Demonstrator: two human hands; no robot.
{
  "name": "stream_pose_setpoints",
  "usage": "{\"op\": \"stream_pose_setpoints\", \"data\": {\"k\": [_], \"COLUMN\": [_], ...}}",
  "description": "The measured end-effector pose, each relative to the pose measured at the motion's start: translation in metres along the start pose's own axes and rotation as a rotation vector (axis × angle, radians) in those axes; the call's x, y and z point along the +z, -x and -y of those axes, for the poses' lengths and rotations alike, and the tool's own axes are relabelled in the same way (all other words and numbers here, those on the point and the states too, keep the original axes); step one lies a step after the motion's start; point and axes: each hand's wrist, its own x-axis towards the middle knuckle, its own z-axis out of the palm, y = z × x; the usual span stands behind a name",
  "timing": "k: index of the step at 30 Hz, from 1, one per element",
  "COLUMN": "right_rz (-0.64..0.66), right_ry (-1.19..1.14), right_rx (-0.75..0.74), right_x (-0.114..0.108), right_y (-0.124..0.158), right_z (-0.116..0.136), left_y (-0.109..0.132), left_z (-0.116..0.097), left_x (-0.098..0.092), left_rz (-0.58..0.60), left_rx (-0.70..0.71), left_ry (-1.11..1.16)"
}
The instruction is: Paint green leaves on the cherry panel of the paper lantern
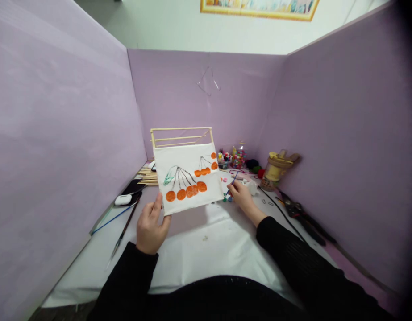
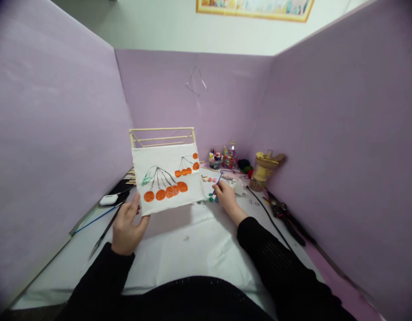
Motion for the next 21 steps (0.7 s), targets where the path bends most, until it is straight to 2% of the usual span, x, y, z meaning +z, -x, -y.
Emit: {"op": "stream_pose_setpoints", "data": {"k": [9, 11, 13, 16, 18, 21], "right_rz": [0.006, -0.056, -0.185, -0.408, -0.500, -0.447], "right_ry": [-0.011, -0.029, -0.081, -0.274, -0.422, -0.535], "right_rx": [0.022, 0.017, 0.011, -0.016, -0.103, -0.286], "right_x": [-0.001, -0.008, -0.020, -0.041, -0.053, -0.058], "right_y": [0.000, 0.001, 0.003, 0.009, 0.018, 0.034], "right_z": [0.001, 0.005, 0.012, 0.037, 0.065, 0.117], "left_y": [0.000, 0.000, 0.000, 0.001, 0.002, 0.004], "left_z": [0.000, 0.000, -0.001, -0.001, -0.002, -0.002], "left_x": [0.000, -0.001, -0.001, -0.001, -0.001, 0.000], "left_rz": [0.006, 0.008, 0.011, 0.021, 0.024, 0.032], "left_rx": [0.005, 0.001, 0.000, -0.008, -0.015, -0.024], "left_ry": [0.013, 0.010, 0.008, 0.015, 0.014, 0.005]}}
